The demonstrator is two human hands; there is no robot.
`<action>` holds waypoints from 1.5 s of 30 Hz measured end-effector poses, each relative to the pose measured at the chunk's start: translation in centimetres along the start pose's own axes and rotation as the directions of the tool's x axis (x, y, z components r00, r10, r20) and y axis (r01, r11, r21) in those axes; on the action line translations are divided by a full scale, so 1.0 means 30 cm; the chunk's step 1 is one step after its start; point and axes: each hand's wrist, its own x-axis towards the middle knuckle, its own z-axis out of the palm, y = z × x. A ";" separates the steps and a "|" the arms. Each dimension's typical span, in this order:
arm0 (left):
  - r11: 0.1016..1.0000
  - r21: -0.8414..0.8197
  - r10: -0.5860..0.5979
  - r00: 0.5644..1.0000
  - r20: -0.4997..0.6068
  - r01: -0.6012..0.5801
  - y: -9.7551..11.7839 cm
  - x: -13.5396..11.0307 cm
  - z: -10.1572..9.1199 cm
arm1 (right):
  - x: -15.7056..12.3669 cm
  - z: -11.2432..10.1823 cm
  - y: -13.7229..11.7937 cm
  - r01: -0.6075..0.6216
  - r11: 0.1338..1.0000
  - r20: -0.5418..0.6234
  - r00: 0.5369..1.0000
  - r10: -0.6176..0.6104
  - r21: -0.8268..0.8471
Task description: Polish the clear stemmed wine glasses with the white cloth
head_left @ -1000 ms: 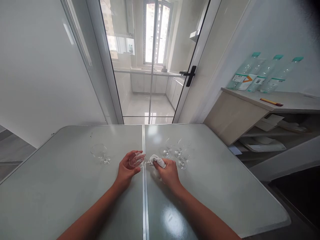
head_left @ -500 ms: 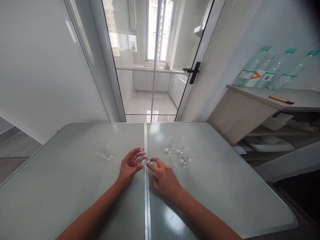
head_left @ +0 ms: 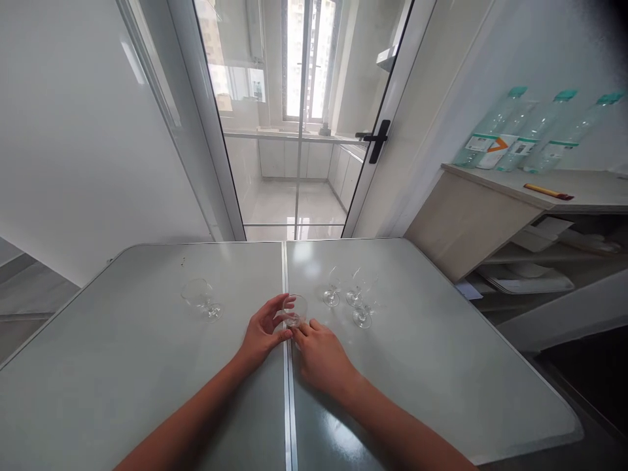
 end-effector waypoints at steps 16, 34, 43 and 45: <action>0.987 0.161 -0.006 0.997 -0.074 0.018 0.020 0.005 0.007 | -0.029 -0.023 0.062 -0.452 0.872 0.075 0.879 0.472 -0.187; 0.987 0.156 -0.026 0.998 -0.064 0.036 0.042 0.009 0.020 | -0.033 -0.050 0.120 -0.510 0.847 0.036 0.853 0.520 -0.151; 0.985 0.094 -0.141 0.990 -0.021 0.142 0.019 -0.005 0.009 | -0.071 -0.104 0.073 -0.533 0.824 0.045 0.834 0.550 -0.192; 0.984 0.080 -0.161 0.987 -0.003 0.161 0.010 -0.006 0.008 | -0.078 -0.107 0.057 -0.515 0.838 0.057 0.845 0.532 -0.181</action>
